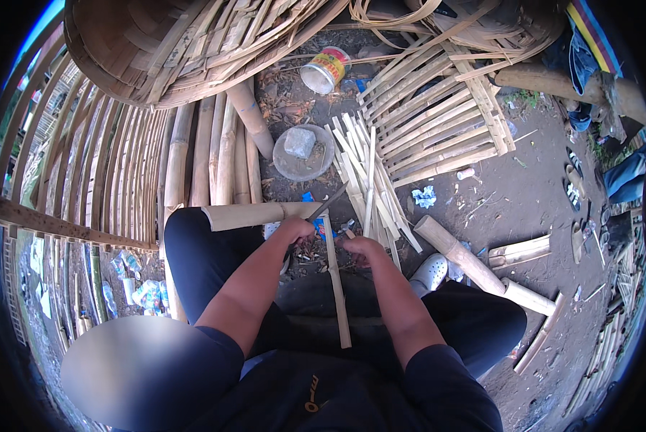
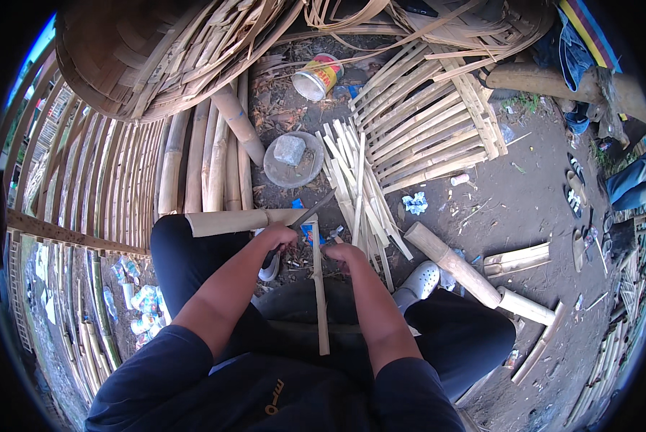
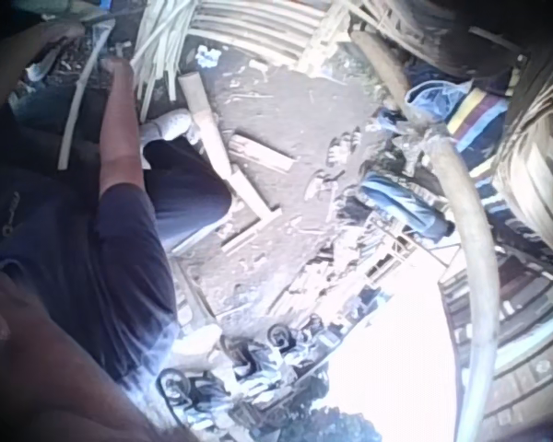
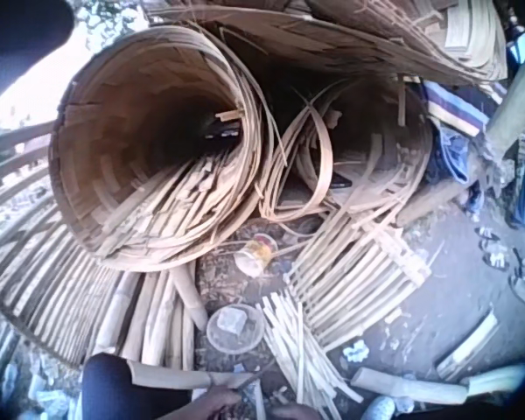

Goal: The person prepares bamboo strips by hitting a machete with a hammer to split the bamboo, then trims the edges of the bamboo strips using the machete.

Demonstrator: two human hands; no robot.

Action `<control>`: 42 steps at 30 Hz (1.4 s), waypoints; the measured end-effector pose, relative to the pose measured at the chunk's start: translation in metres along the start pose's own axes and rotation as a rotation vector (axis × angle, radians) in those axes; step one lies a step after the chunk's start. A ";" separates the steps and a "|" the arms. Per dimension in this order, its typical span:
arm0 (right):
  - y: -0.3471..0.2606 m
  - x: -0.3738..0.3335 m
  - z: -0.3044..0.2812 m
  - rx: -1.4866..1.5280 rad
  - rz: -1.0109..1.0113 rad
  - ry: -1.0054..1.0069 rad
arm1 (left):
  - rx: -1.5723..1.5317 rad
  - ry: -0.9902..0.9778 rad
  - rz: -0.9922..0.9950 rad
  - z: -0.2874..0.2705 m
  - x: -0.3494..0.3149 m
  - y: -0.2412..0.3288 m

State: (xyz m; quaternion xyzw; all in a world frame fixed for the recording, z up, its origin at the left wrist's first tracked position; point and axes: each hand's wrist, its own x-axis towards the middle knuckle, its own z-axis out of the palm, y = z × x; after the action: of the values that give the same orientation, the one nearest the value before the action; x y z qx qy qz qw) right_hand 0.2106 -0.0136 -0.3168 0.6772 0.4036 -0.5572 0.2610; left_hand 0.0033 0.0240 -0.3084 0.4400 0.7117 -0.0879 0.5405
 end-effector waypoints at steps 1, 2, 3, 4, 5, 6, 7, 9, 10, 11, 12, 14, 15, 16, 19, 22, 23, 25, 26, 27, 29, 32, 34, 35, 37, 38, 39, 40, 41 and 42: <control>-0.001 -0.004 0.001 -0.015 0.005 -0.189 | -0.048 -0.028 0.004 -0.009 -0.013 0.014; 0.001 -0.007 0.000 -0.025 0.009 -0.378 | -0.067 -0.036 0.020 -0.015 -0.030 0.029; 0.006 -0.006 0.008 -0.088 -0.109 -0.441 | -0.090 -0.039 0.036 -0.023 -0.049 0.043; 0.007 -0.007 0.013 -0.165 -0.231 -0.505 | -0.122 -0.035 0.047 -0.032 -0.061 0.048; 0.005 -0.008 0.016 -0.166 -0.281 -0.470 | -0.117 -0.028 0.057 -0.039 -0.065 0.047; 0.008 -0.008 0.013 -0.152 -0.327 -0.429 | -0.112 -0.024 0.119 -0.041 -0.081 0.056; 0.013 -0.008 0.004 -0.124 -0.372 -0.381 | -0.094 -0.026 0.189 -0.043 -0.111 0.072; 0.011 -0.016 -0.009 0.013 -0.353 -0.300 | -0.119 -0.061 0.312 -0.054 -0.164 0.083; 0.010 -0.021 -0.013 0.078 -0.335 -0.275 | -0.146 -0.074 0.349 -0.058 -0.181 0.082; 0.002 -0.043 -0.021 0.012 -0.375 -0.160 | -0.179 -0.075 0.386 -0.064 -0.199 0.077; 0.009 -0.046 -0.032 0.022 -0.431 -0.052 | -0.205 -0.091 0.439 -0.064 -0.212 0.078; 0.021 -0.055 -0.060 0.031 -0.496 -0.035 | -0.146 -0.119 0.512 -0.066 -0.224 0.073; 0.025 -0.066 -0.072 0.020 -0.518 0.014 | -0.117 -0.130 0.542 -0.069 -0.229 0.071; 0.035 -0.064 -0.083 0.084 -0.528 0.047 | -0.090 -0.107 0.545 -0.072 -0.233 0.072; 0.037 -0.114 -0.107 0.198 -0.611 0.107 | -0.029 -0.005 0.489 -0.085 -0.247 0.061; 0.055 -0.121 -0.134 0.266 -0.673 0.200 | -0.086 0.001 0.529 -0.089 -0.249 0.064; 0.052 -0.125 -0.147 0.241 -0.698 0.227 | -0.118 -0.001 0.564 -0.092 -0.249 0.064; 0.040 -0.149 -0.168 0.202 -0.701 0.331 | -0.182 -0.006 0.610 -0.094 -0.247 0.060; 0.031 -0.171 -0.177 0.218 -0.772 0.257 | -0.195 0.012 0.606 -0.098 -0.248 0.058; 0.034 -0.180 -0.189 0.280 -0.807 0.192 | -0.202 0.023 0.609 -0.101 -0.250 0.060; 0.040 -0.192 -0.199 0.325 -0.849 0.110 | -0.166 0.089 0.549 -0.109 -0.254 0.060; 0.045 -0.202 -0.202 0.263 -0.856 0.127 | -0.059 0.253 0.455 -0.123 -0.253 0.057; 0.053 -0.193 -0.199 0.232 -0.850 0.196 | 0.007 0.363 0.491 -0.129 -0.240 0.049; 0.054 -0.193 -0.196 0.279 -0.840 0.186 | 0.046 0.442 0.460 -0.132 -0.240 0.049; 0.066 -0.183 -0.194 0.341 -0.862 0.222 | -0.028 0.430 0.412 -0.136 -0.241 0.050; 0.064 -0.184 -0.190 0.373 -0.877 0.232 | -0.062 0.426 0.381 -0.138 -0.242 0.048; 0.064 -0.188 -0.188 0.348 -0.869 0.308 | -0.097 0.426 0.393 -0.140 -0.243 0.046; 0.064 -0.192 -0.186 0.392 -0.871 0.258 | -0.106 0.450 0.384 -0.143 -0.244 0.045; 0.065 -0.198 -0.184 0.435 -0.869 0.213 | -0.117 0.470 0.379 -0.144 -0.247 0.045; 0.066 -0.201 -0.181 0.476 -0.866 0.167 | -0.129 0.491 0.373 -0.145 -0.248 0.043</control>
State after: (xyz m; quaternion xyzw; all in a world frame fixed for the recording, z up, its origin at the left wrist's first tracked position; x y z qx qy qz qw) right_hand 0.3536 0.0451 -0.0852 0.5304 0.5287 -0.6350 -0.1893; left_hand -0.0589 0.0057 -0.0252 0.5360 0.7318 0.1670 0.3863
